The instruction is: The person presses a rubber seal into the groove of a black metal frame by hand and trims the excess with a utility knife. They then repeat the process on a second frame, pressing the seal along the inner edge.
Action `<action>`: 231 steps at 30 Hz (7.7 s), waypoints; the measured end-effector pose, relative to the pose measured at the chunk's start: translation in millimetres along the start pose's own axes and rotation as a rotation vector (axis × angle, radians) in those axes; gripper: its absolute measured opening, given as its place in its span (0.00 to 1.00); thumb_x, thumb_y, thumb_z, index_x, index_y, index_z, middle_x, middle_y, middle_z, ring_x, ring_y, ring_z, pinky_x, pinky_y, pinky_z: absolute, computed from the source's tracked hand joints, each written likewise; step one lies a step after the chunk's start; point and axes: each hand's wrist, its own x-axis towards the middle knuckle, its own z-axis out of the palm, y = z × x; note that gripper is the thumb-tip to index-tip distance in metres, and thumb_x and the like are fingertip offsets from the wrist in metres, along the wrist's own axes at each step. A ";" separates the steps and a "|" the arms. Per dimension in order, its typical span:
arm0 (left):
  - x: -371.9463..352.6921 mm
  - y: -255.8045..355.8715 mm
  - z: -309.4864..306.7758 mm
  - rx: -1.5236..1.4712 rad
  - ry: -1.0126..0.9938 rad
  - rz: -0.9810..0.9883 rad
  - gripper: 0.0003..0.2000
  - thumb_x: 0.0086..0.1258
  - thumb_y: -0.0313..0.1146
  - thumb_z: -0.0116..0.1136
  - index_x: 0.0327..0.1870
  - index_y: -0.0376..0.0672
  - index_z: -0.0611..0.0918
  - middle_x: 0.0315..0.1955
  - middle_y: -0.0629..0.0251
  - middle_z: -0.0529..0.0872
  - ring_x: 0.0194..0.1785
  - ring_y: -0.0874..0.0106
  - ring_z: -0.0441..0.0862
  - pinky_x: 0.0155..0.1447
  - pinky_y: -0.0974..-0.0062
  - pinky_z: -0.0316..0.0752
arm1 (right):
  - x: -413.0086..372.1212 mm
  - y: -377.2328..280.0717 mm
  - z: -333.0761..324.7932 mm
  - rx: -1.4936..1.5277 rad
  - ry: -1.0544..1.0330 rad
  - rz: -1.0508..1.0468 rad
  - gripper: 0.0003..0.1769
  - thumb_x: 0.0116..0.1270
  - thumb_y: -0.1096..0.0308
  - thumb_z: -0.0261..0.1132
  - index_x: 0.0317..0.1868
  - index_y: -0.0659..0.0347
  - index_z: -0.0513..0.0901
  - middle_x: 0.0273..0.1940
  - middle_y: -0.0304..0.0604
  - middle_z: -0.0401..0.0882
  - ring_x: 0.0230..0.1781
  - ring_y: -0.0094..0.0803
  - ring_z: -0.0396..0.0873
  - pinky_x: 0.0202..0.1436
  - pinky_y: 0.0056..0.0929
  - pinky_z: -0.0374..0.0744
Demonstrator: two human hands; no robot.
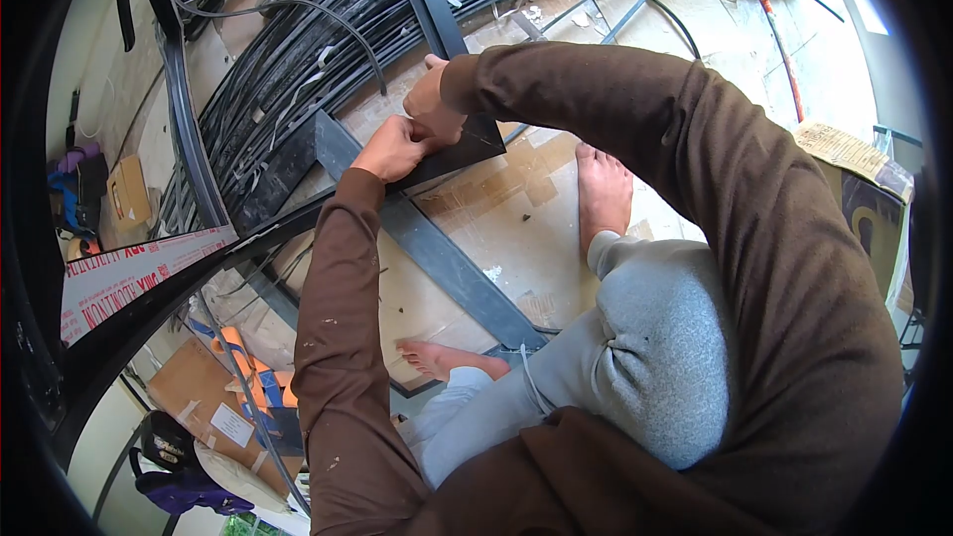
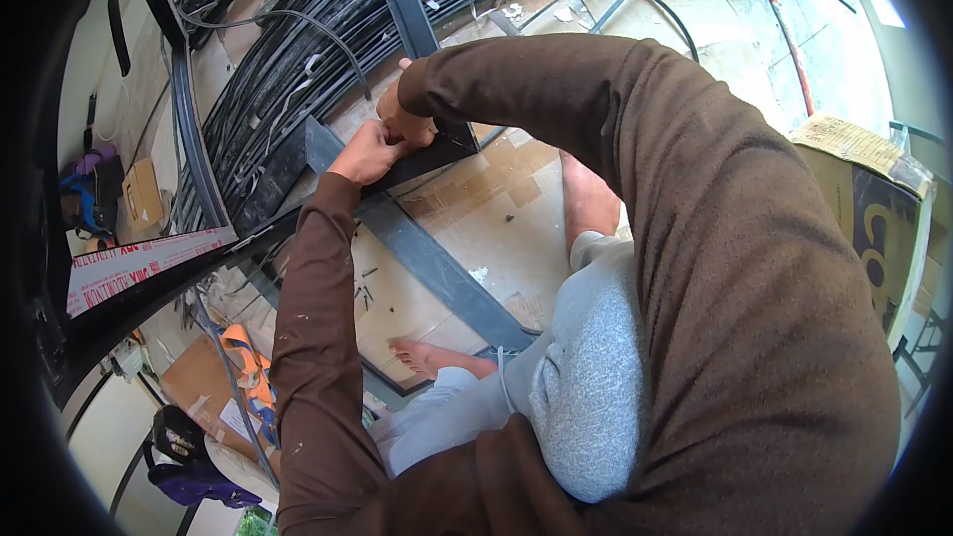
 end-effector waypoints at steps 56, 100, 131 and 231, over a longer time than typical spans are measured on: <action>11.2 -17.0 -12.5 -0.078 -0.078 -0.059 0.12 0.68 0.33 0.67 0.47 0.34 0.89 0.37 0.69 0.90 0.40 0.81 0.80 0.51 0.77 0.75 | 23.8 9.4 -9.7 -0.088 -0.200 -0.015 0.27 0.48 0.65 0.72 0.51 0.65 0.86 0.49 0.50 0.85 0.56 0.46 0.82 0.73 0.57 0.61; -51.9 -15.0 -29.6 0.203 0.232 -0.036 0.29 0.53 0.46 0.78 0.54 0.40 0.86 0.54 0.55 0.87 0.62 0.59 0.82 0.65 0.62 0.75 | 28.0 29.3 10.6 -0.028 -0.209 -0.020 0.16 0.63 0.45 0.68 0.37 0.46 0.92 0.32 0.36 0.89 0.37 0.33 0.84 0.55 0.44 0.61; 16.3 -33.0 -4.6 0.248 0.116 0.085 0.20 0.60 0.49 0.69 0.42 0.40 0.91 0.37 0.52 0.91 0.45 0.59 0.87 0.53 0.63 0.79 | 21.0 27.2 30.7 -0.363 0.059 -0.066 0.10 0.60 0.59 0.61 0.28 0.46 0.89 0.29 0.39 0.86 0.32 0.37 0.81 0.47 0.44 0.65; -262.4 259.7 45.2 -0.737 -0.291 1.206 0.56 0.69 0.77 0.24 0.54 0.18 0.79 0.59 0.24 0.74 0.61 0.40 0.77 0.65 0.52 0.71 | -65.3 24.4 128.3 1.125 1.449 0.451 0.12 0.69 0.67 0.67 0.47 0.67 0.81 0.24 0.34 0.75 0.25 0.20 0.70 0.30 0.24 0.71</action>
